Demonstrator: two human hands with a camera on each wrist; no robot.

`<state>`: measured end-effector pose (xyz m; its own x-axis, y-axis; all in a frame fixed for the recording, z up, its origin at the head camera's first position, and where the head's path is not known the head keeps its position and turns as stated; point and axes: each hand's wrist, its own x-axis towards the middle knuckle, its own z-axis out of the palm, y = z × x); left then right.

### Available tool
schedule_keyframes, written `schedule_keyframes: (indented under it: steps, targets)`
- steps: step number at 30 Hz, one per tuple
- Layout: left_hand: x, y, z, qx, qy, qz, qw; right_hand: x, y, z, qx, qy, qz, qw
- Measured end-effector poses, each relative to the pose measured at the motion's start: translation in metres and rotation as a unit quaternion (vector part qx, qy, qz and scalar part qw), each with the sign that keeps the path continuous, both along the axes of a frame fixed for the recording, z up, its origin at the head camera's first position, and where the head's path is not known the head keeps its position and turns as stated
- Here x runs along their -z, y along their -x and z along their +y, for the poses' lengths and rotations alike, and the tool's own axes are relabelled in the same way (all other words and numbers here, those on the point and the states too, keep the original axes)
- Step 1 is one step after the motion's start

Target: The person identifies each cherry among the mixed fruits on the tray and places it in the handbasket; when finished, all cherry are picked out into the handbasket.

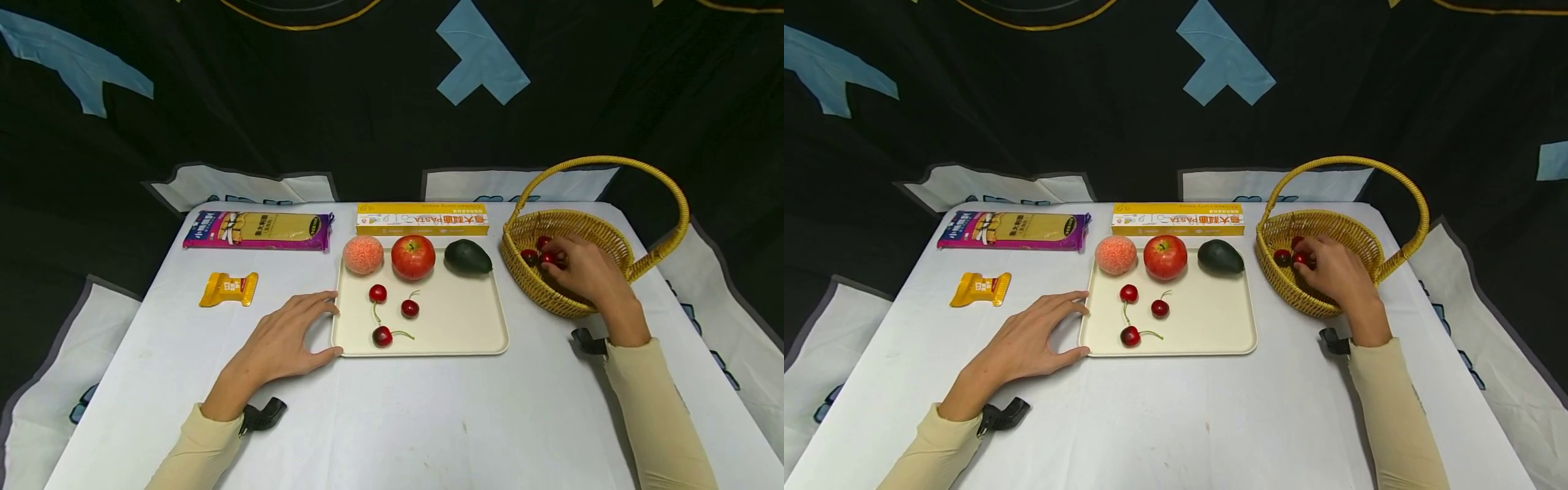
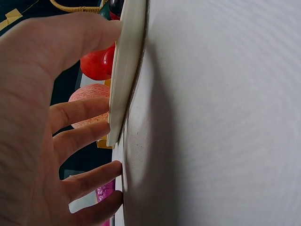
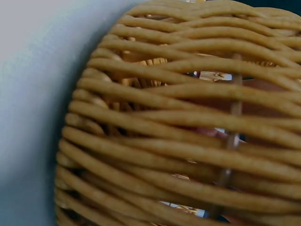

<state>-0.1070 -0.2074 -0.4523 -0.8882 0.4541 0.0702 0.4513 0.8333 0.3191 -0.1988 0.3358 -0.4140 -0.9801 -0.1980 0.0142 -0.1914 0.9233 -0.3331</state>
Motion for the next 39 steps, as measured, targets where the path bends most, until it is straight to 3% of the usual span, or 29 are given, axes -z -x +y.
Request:
schedule_keyframes:
  steps: [10,21,32,39]
  targets:
    - [-0.001,0.001,-0.001,0.001,0.001,-0.002,1.0,0.005,0.0,-0.002,-0.002,-0.012,0.019,1.0]
    - [-0.001,0.0,-0.002,-0.001,0.006,-0.006,1.0,-0.012,-0.009,-0.032,-0.031,0.004,0.133,0.991]
    - [0.0,0.001,-0.002,0.002,0.005,-0.004,1.0,-0.014,-0.021,-0.076,-0.12,0.018,0.204,0.971]
    - [0.0,0.001,0.0,0.001,0.004,-0.005,1.0,-0.004,-0.028,-0.103,-0.174,0.017,0.199,0.964]
